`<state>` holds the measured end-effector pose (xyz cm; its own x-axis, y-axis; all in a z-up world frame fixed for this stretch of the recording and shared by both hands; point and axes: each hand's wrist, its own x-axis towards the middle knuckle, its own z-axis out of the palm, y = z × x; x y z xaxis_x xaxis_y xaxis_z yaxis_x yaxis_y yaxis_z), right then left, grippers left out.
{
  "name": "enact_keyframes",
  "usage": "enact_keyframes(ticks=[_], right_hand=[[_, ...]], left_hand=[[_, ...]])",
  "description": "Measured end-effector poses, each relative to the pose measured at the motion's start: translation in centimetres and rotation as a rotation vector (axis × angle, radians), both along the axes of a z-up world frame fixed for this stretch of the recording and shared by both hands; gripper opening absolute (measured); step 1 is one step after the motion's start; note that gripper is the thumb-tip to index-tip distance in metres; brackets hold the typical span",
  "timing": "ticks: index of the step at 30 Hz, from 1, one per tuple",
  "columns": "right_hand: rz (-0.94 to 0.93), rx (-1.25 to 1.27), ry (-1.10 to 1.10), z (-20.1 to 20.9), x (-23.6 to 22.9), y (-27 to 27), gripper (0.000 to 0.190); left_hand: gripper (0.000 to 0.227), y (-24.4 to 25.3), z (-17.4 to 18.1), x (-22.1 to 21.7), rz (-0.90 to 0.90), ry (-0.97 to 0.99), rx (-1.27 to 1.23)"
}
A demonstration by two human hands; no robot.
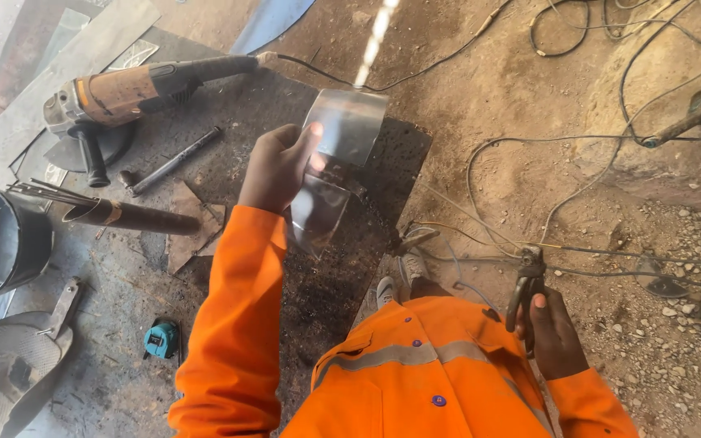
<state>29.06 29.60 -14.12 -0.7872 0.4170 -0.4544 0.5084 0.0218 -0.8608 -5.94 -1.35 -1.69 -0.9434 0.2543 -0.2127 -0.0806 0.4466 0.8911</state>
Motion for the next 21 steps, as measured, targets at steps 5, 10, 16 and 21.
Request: enact_keyframes(ticks=[5, 10, 16, 21], right_hand=[[-0.006, 0.067, 0.023, 0.5, -1.6, -0.5, 0.062], [-0.174, -0.177, 0.306, -1.4, -3.7, 0.6, 0.063], [-0.116, -0.774, 0.686, 2.8, -11.1, -4.0, 0.034], [0.011, -0.491, 0.490, 5.9, -15.0, -8.6, 0.026]], left_hand=[[0.047, 1.1, -1.4, 0.3, 0.068, 0.125, 0.088], [0.018, 1.9, -5.1, 0.2, 0.250, -0.153, 0.624], [0.053, 3.1, -0.8, 1.8, 0.169, 0.029, -0.044], [0.048, 2.4, -4.7, -0.1, 0.214, -0.007, -0.074]])
